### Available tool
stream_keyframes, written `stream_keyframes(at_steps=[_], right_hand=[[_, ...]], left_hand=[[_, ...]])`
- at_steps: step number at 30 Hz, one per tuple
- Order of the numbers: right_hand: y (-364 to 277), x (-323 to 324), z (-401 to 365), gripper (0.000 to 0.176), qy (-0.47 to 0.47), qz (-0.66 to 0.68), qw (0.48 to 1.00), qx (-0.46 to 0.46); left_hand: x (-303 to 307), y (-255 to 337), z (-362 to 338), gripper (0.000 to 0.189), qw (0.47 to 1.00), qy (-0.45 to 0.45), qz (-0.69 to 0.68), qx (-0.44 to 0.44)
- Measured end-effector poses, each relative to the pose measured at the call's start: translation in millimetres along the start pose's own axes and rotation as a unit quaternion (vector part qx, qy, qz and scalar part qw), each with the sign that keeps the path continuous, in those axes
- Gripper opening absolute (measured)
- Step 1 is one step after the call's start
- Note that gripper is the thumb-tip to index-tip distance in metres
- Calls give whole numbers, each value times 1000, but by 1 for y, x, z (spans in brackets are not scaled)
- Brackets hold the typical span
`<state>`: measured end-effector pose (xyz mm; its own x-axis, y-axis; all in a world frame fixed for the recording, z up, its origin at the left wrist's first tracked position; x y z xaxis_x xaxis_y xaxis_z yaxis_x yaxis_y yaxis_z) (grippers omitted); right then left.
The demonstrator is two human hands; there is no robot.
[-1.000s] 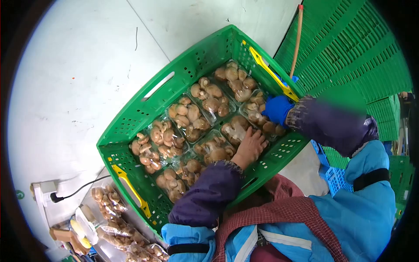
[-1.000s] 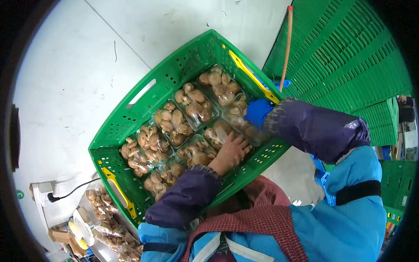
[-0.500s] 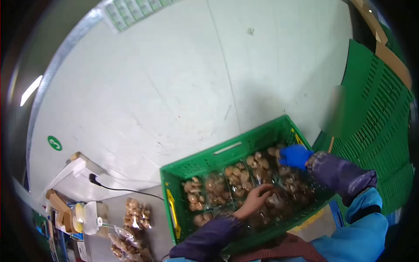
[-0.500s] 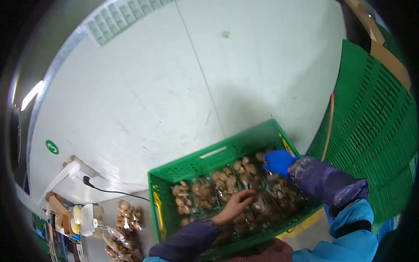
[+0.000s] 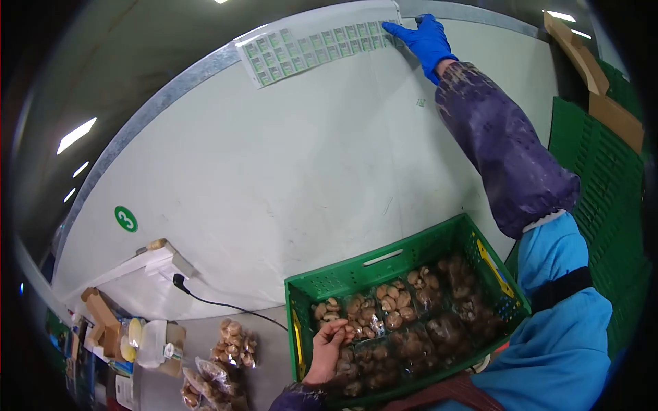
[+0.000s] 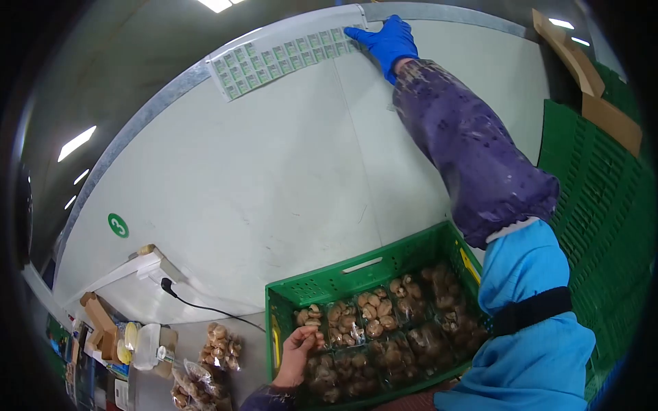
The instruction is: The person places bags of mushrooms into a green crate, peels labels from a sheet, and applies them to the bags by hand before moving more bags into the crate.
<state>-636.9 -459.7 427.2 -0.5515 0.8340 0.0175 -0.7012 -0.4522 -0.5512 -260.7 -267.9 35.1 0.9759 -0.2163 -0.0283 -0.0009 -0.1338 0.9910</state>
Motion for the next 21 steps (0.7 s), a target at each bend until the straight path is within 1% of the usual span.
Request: stream_keyframes(at_steps=[1,2,4,5,7,8,10,11,12,14,15,16,18,19,20,21], right_hand=[[-2,-9,1,85,29,13,999,25],[-6,-15,1,85,27,19,999,31],[-13,-25,-1,70,40,-2,999,17],[-13,-30,0,70,36,4,999,20],[-11,-34,5,55,3,-3,998,58],[-15,-33,4,55,-1,0,998,59],[-21,-27,-1,45,-75,77,994,34],[2,-41,13,53,7,74,992,105],[-4,-39,11,53,6,74,992,105],[-14,-30,10,66,106,-43,991,66],[-16,-36,6,77,166,-124,971,123],[-16,-37,7,77,166,-122,971,122],[-31,-33,-1,78,40,-92,995,14],[-39,-31,-5,71,37,-88,995,-2],[-37,-32,0,71,34,-86,996,-3],[-33,-35,7,65,-3,-20,1000,-6]], left_hand=[[3,1,-1,16,1000,2,-13,-10],[6,0,-1,16,1000,7,-17,-15],[11,-2,-2,16,999,7,-26,-18],[13,0,-4,16,999,14,-30,-21],[13,8,-5,15,999,14,-36,-20],[14,12,-4,15,999,19,-39,-20],[19,26,0,14,999,18,-41,-29],[17,39,1,13,998,21,-46,-41],[19,47,6,13,998,22,-48,-41],[23,63,15,14,995,27,-47,-84],[23,72,18,16,994,30,-35,-95],[20,83,21,16,994,31,-34,-95],[15,103,22,17,993,47,14,-109],[12,112,20,17,991,46,31,-120],[9,117,19,17,991,50,32,-117],[6,122,17,17,991,47,30,-120]])
Point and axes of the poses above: each hand's wrist, its own z-axis towards the middle knuckle, its own x-axis out of the back of the hand, y = z × x, the point moved 1 cm from there along z, towards the middle knuckle, and after that the axes turned 13 degrees about z, right-handed, at the moved point
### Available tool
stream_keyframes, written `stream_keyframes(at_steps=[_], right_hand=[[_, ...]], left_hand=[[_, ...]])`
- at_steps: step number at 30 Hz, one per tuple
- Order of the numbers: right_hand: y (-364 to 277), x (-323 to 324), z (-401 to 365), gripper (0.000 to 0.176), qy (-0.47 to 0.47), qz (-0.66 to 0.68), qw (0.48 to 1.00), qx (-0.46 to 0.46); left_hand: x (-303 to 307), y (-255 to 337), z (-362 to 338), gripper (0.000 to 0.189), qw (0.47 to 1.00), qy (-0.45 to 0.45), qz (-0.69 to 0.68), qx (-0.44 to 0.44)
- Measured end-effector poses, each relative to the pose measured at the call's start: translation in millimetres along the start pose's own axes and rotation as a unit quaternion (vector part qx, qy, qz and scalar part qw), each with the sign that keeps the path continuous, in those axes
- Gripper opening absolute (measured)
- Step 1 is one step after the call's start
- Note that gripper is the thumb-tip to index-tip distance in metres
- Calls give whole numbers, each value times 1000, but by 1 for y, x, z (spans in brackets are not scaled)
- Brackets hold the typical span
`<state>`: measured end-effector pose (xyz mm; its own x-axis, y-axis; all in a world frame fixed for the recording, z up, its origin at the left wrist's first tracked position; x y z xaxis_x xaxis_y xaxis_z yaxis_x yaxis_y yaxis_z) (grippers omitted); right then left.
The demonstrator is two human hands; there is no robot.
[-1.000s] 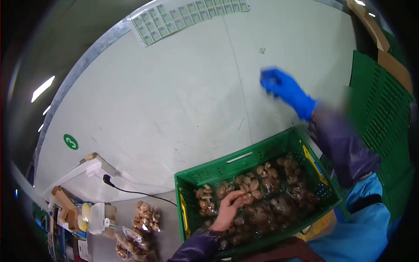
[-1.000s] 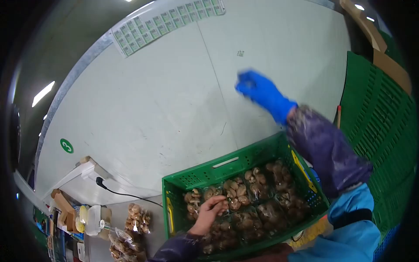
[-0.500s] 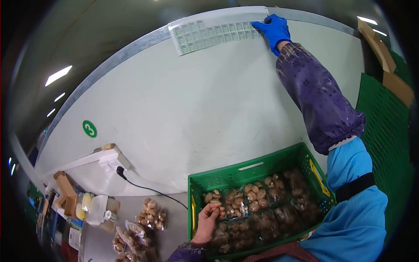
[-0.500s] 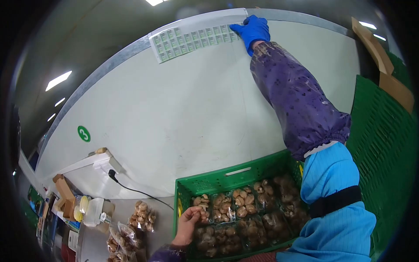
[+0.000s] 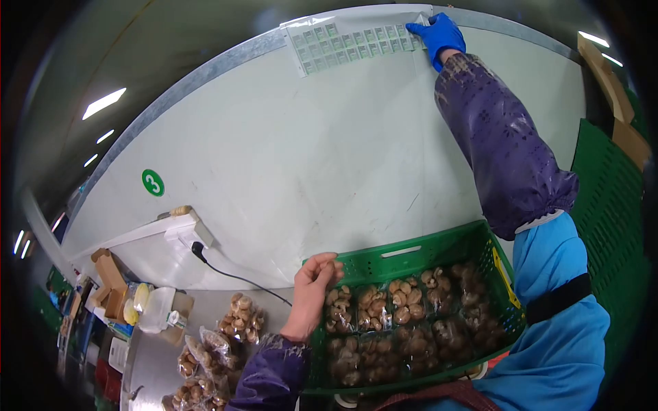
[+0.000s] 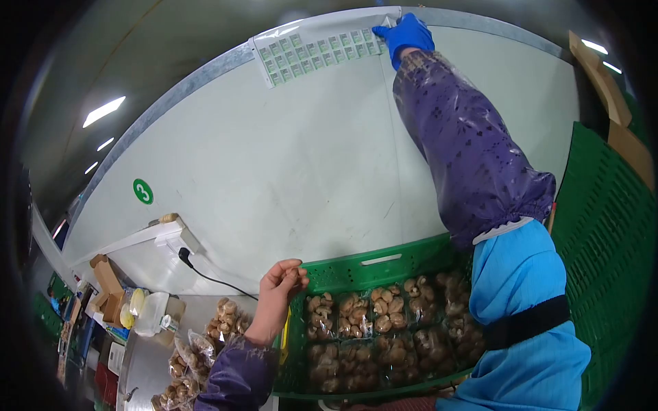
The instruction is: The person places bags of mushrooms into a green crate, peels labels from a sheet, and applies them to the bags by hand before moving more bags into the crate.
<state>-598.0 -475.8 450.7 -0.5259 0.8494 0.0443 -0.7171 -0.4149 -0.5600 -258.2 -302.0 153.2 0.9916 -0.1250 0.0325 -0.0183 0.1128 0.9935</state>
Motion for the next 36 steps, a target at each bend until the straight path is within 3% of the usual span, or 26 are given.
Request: stream_keyframes(at_steps=[1,2,3,5,6,7,8,10,12,14,16,17,19,20,23,25,26,27,29,30,32,33,35,36], right_hand=[[4,-4,5,60,-37,66,997,-1],[6,-6,5,43,-17,79,996,26],[12,-9,6,43,-23,82,996,24],[21,-12,7,41,-105,335,936,-11],[0,4,-27,32,-111,425,897,-52],[-14,21,-55,30,-134,442,884,-74],[-23,33,-80,28,-158,458,869,-98],[-17,50,-117,28,-238,466,842,-130],[-34,78,-177,30,-285,527,782,-173],[-5,87,-221,36,-267,424,847,-176],[-3,118,-281,36,-368,454,758,-288],[4,126,-295,35,-372,420,756,-337],[4,138,-316,30,-336,475,698,-417],[10,142,-327,30,-339,469,693,-430],[36,152,-364,25,-305,439,709,-461],[51,155,-383,20,-311,382,774,-398],[57,159,-389,40,-359,335,778,-391],[57,160,-396,40,-363,332,773,-399],[47,158,-403,65,-338,392,795,-317],[45,158,-406,65,-343,391,791,-322],[41,160,-410,84,-340,408,798,-285],[44,162,-410,84,-343,408,795,-290],[53,168,-407,89,-416,411,755,-296],[50,169,-409,81,-395,441,722,-358]], left_hand=[[-1,3,0,17,1000,-2,-3,-3],[1,3,0,17,1000,3,-3,-1],[4,2,1,18,1000,-3,-3,-9],[10,5,-2,21,1000,-2,-4,-14],[13,11,-4,25,1000,18,-1,-20],[17,16,-5,30,999,39,1,-25],[23,17,-4,50,998,32,19,-46],[26,22,-2,58,993,80,22,-78],[26,29,-6,67,986,131,31,-102],[21,38,-17,82,978,106,-52,-174],[10,32,-45,83,983,120,-33,-135],[5,31,-54,85,986,115,-17,-120],[5,18,-71,89,989,111,-22,-100],[5,5,-79,89,987,86,-5,-133],[-7,-17,-92,86,986,44,-30,-157],[-10,-27,-104,84,989,94,33,-113],[-10,-30,-108,82,988,101,33,-108],[-8,-36,-111,82,989,104,34,-98],[-3,-47,-117,82,987,102,79,-100],[-4,-49,-119,82,983,127,86,-103],[-1,-55,-127,82,989,127,58,-51],[1,-58,-131,83,992,123,27,-7],[1,-63,-136,78,989,144,18,-8],[2,-66,-138,68,989,143,30,-22]])
Point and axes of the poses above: each hand's wrist, its own z-axis towards the middle knuckle, its own x-axis out of the back of the hand, y = z × x, the point moved 1 cm from there along z, towards the middle knuckle, and after that the axes turned 13 degrees about z, right-handed, at the moved point
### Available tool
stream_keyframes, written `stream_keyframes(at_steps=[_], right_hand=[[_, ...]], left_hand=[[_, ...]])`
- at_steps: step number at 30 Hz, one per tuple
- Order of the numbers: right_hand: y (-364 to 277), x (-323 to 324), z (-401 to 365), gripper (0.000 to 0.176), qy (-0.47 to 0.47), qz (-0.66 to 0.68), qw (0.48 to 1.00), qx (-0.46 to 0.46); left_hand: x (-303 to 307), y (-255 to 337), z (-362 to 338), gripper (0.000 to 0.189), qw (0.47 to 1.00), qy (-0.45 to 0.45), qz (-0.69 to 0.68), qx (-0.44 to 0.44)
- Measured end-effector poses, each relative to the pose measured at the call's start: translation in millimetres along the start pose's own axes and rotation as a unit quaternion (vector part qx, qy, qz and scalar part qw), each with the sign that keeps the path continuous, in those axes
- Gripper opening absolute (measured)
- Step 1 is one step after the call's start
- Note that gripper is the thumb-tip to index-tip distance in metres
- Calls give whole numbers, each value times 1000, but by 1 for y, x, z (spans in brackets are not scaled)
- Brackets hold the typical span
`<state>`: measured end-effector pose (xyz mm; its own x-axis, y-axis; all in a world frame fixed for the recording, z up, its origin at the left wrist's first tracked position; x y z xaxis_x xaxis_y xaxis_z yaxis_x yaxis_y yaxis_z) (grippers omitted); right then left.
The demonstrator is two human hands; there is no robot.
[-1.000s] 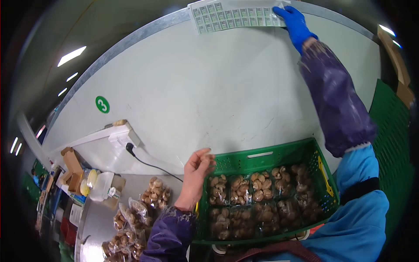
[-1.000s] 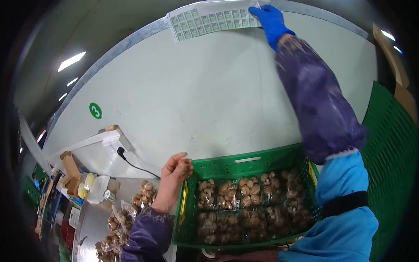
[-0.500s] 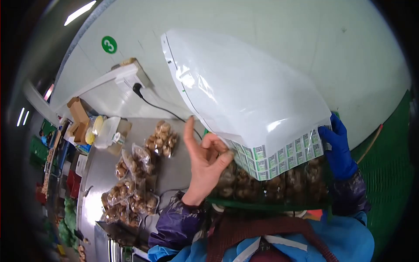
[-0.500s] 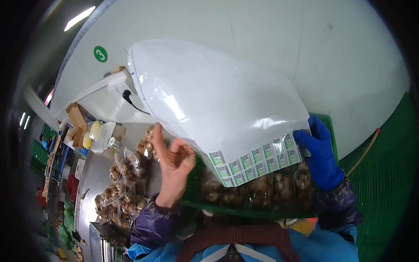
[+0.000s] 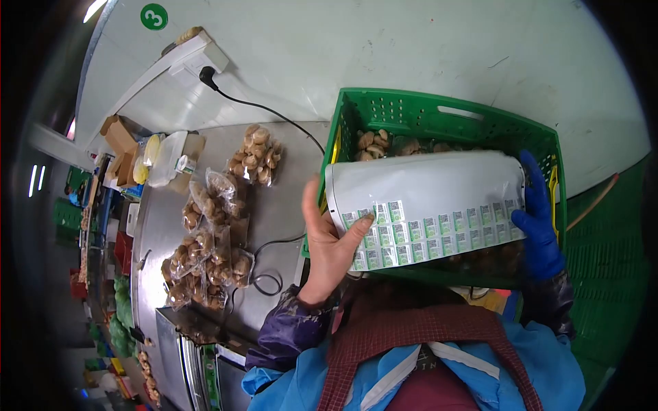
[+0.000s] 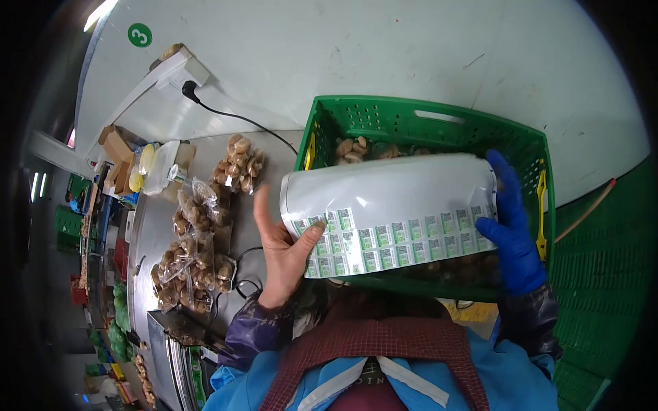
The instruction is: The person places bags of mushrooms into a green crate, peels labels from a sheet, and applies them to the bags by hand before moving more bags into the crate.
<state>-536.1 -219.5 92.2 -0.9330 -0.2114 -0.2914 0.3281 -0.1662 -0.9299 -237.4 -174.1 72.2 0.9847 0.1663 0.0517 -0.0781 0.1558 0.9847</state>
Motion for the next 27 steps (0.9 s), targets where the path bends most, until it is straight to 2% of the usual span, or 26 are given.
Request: stream_keyframes(at_steps=[1,2,3,4,5,7,9,11,12,16,18,19,21,22,26,27], right_hand=[[1,7,-1,81,1,2,1000,-3],[0,14,-1,73,-58,-63,996,-38],[-1,15,0,66,-116,-127,983,-72],[-2,8,-6,55,-54,-120,988,-75],[0,9,-6,55,-54,-119,988,-77],[4,11,-6,59,-41,-141,987,-58],[4,10,-9,59,-38,-145,987,-50],[-3,5,-13,58,-42,-223,973,-44],[-5,4,-14,58,-45,-222,973,-46],[-7,0,-20,47,-28,-255,963,-81],[-4,-4,-21,36,-1,-261,961,-89],[-2,-5,-21,36,-9,-260,961,-90],[1,-3,-20,33,-19,-285,956,-74],[-1,-11,-17,27,-28,-306,952,-13],[2,-9,-12,22,-58,-317,946,-18],[3,-10,-5,22,-67,-315,946,-15]], left_hand=[[1,-2,-2,59,1000,-1,9,-16],[4,-2,-4,59,1000,-1,10,-12],[6,0,-5,47,999,-37,39,6],[7,1,-7,37,995,-74,67,24],[8,4,-8,37,995,-74,68,26],[9,6,-10,30,992,-84,27,91],[13,5,-12,32,991,-88,37,95],[16,9,-12,32,991,-72,20,107],[18,11,-12,27,992,-60,29,108],[29,5,-15,19,989,-44,85,109],[32,6,-17,12,991,-26,104,75],[34,6,-18,12,991,-19,105,77],[39,5,-21,8,991,7,125,53],[40,7,-23,6,991,23,116,68],[50,9,-29,10,990,72,103,70],[53,10,-30,9,984,70,154,50]])
Point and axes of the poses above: each hand's wrist, its own z-axis towards the middle knuckle, its own x-axis out of the back of the hand, y = z × x, the point moved 1 cm from there along z, towards the middle knuckle, and after that the axes turned 13 degrees about z, right-handed, at the moved point
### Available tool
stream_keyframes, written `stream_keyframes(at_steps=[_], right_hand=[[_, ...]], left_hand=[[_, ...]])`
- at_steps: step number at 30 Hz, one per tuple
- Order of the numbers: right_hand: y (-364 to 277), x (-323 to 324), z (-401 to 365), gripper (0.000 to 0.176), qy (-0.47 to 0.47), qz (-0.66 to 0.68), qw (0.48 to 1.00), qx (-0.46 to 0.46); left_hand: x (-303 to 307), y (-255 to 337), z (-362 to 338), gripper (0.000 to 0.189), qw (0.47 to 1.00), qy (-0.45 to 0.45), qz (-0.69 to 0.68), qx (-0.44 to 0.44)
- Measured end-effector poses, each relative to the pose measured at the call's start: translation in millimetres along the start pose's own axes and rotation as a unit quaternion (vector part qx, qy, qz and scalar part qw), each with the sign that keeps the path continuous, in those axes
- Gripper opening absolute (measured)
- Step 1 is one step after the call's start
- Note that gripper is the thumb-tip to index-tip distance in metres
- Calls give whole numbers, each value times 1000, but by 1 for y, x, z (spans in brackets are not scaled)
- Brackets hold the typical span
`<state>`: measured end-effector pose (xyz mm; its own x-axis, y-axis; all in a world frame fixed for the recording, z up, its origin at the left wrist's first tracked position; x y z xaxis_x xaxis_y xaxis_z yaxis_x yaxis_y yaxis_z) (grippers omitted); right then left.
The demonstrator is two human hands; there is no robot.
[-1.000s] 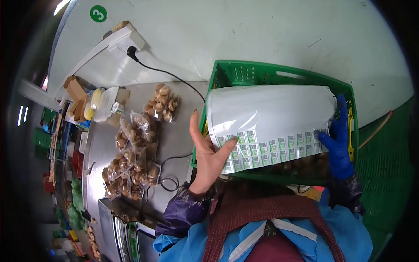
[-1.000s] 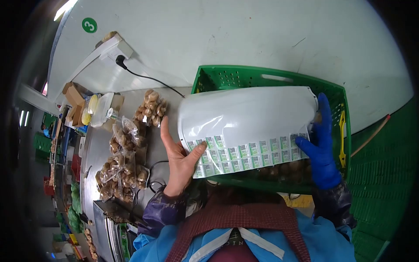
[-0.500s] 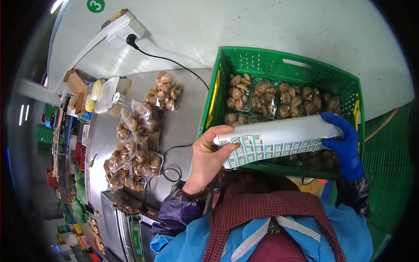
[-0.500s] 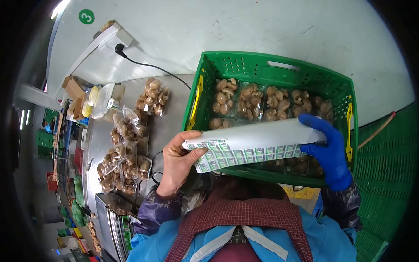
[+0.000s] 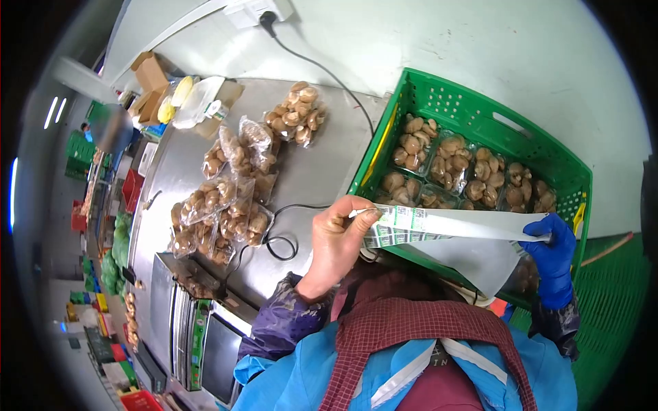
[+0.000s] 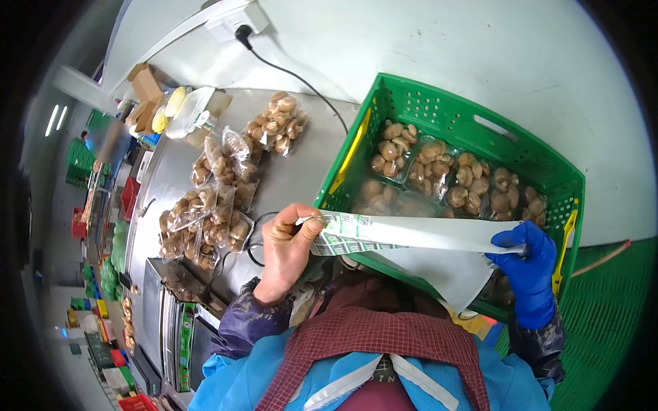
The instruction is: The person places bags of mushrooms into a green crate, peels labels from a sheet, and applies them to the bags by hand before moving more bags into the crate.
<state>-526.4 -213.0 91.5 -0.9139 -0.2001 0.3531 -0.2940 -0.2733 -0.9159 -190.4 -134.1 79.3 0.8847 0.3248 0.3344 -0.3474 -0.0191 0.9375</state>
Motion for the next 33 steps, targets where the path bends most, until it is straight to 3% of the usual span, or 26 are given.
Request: stream_keyframes(at_steps=[2,3,4,5,6,7,8,9,11,12,13,15,16,18,19,21,24,27,31,33], right_hand=[[1,-1,19,27,-39,87,991,-96],[9,10,31,38,-95,93,984,-117],[2,17,43,46,-94,65,992,-51],[-12,18,54,56,-101,45,994,24],[-23,9,55,67,-59,98,992,43],[-52,-8,59,65,-91,178,979,35],[-65,-12,64,62,-75,94,991,59],[-76,-25,64,65,-138,107,983,47],[-56,-53,66,50,-203,112,953,197],[-78,-59,77,58,-390,-65,899,185],[-75,-77,80,52,-421,-87,885,181],[-77,-104,81,35,-438,-139,855,240],[-81,-116,80,35,-454,-132,842,260],[-88,-133,82,13,-404,-146,854,295],[-92,-140,83,13,-419,-142,843,307],[-96,-150,90,15,-452,-122,863,189],[-100,-166,98,16,-474,-127,841,228],[-108,-179,97,13,-483,-114,833,243],[-105,-187,98,10,-477,-79,823,298],[-106,-186,99,9,-481,-127,801,333]], left_hand=[[5,0,-1,9,998,16,51,-19],[9,2,-1,8,999,25,39,1],[16,3,-1,6,998,45,31,20],[23,4,-2,5,993,64,96,-17],[26,9,-4,7,979,86,176,-51],[23,10,-9,8,977,112,165,-73],[21,5,-9,9,970,117,168,-128],[19,10,-12,11,968,117,174,-136],[15,8,-14,15,955,143,173,-192],[14,8,-16,15,957,152,157,-191],[15,8,-19,16,954,163,160,-196],[15,8,-22,17,954,190,119,-202],[18,5,-27,18,953,202,115,-195],[25,4,-34,19,962,202,86,-165],[28,-1,-38,19,960,210,88,-165],[40,6,-50,19,965,213,49,-143],[51,4,-62,20,965,223,4,-135],[56,-3,-68,16,966,237,34,-101],[62,-9,-71,13,940,300,91,-133],[63,-8,-70,13,934,310,116,-136]])
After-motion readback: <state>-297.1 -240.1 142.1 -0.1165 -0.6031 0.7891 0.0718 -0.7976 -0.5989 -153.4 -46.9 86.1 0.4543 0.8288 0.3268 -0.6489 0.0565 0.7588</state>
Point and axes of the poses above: each hand's wrist, its own z-axis towards the middle knuckle, its own x-axis out of the back of the hand, y = z × x, the point moved 1 cm from there along z, towards the middle knuckle, and after that the axes turned 13 degrees about z, right-handed, at the moved point
